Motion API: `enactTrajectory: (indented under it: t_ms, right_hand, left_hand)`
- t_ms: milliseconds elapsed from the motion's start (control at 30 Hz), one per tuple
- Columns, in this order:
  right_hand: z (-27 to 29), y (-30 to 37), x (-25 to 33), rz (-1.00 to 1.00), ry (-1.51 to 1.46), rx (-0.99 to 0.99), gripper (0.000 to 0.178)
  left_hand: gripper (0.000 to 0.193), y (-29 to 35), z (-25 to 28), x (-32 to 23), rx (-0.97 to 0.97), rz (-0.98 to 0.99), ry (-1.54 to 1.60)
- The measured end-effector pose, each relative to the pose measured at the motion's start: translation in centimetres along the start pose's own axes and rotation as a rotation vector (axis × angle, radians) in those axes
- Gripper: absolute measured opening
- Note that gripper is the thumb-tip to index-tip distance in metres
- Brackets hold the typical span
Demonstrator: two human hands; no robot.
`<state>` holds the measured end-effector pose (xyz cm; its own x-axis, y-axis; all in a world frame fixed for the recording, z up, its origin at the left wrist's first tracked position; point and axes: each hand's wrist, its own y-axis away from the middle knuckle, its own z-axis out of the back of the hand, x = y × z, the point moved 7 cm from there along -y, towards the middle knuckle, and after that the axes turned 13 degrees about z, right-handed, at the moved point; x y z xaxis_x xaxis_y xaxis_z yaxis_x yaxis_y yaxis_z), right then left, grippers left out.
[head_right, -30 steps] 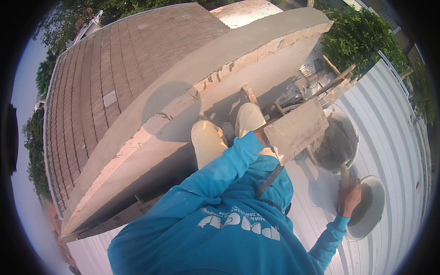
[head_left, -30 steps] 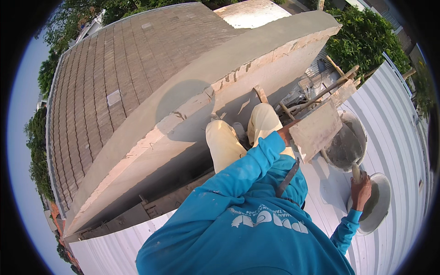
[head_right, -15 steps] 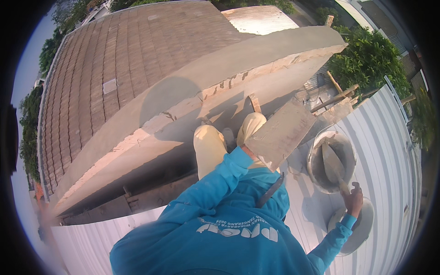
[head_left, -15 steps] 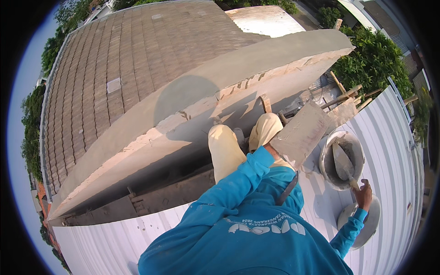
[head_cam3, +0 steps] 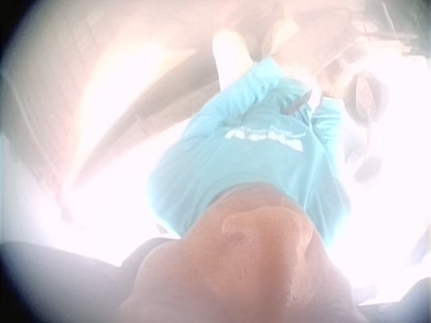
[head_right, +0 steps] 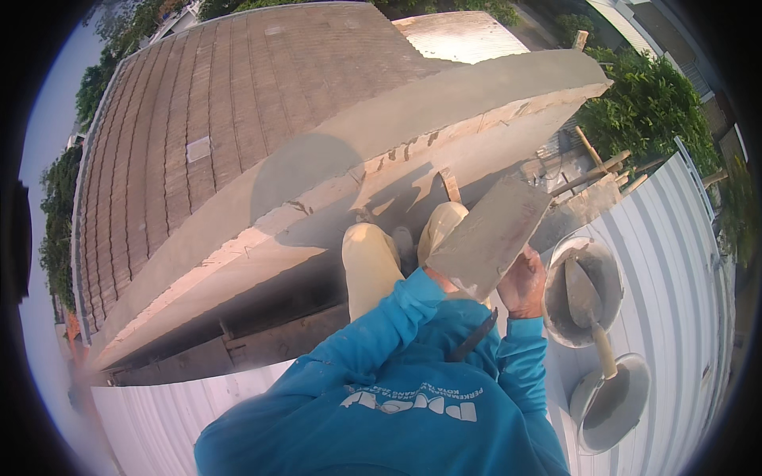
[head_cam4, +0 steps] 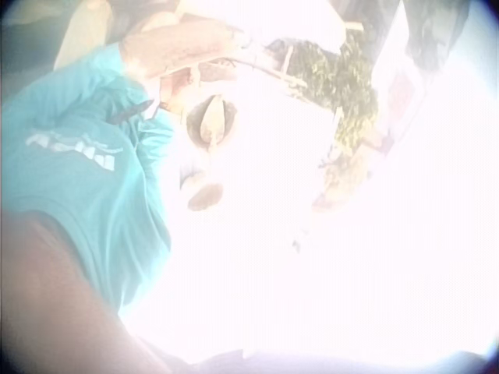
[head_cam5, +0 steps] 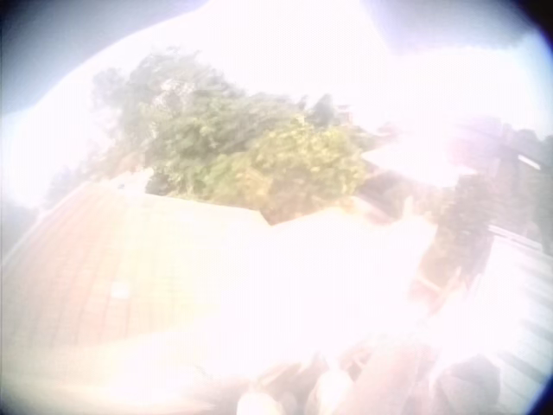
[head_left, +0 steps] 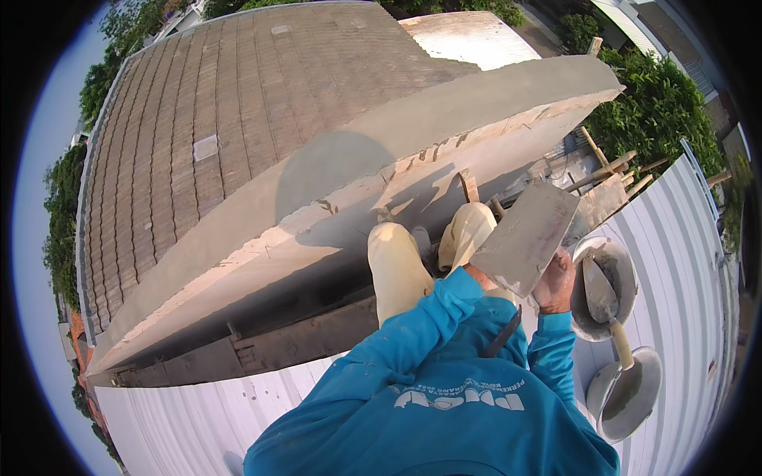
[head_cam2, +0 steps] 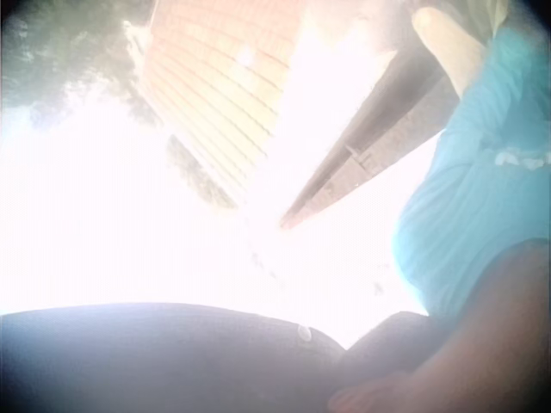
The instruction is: The person applies wet cement to a sloped roof edge using a trowel and a wooden float. They repeatedly scoop cement from a bucket, spread it along the roof surface, and smooth the layer to create an even finish.
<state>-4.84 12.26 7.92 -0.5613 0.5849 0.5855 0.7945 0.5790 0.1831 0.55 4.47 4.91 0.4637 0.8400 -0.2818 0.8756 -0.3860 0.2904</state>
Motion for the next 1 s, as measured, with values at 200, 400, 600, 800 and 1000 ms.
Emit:
enactTrajectory:
  t_ms: [200, 400, 600, 800, 1000]
  right_hand:
    - [3.6, -2.6, -3.0, -0.069, -0.038, -0.086, 0.039]
    - [4.9, -10.5, 7.5, 0.587, 0.806, -0.064, 0.038]
    - [10.6, -25.8, 17.7, 0.457, 0.530, -0.384, 0.035]
    - [13.4, -42.7, 26.8, 0.542, 0.971, -0.325, 0.040]
    - [14.8, -52.1, 34.8, 0.521, 1.624, -0.371, 0.074]
  left_hand:
    - [0.054, 2.3, 0.7, -1.4, 0.016, -0.021, -0.001]
    - [0.069, 8.2, 7.6, -4.9, -0.219, -0.114, -0.179]
    - [0.057, 27.9, 19.5, -4.2, -1.197, -0.484, -0.111]
    - [0.050, 42.0, 26.1, 9.1, -2.113, 0.139, -0.897]
    - [0.057, 38.3, 22.0, 14.7, -2.159, 0.448, -0.833]
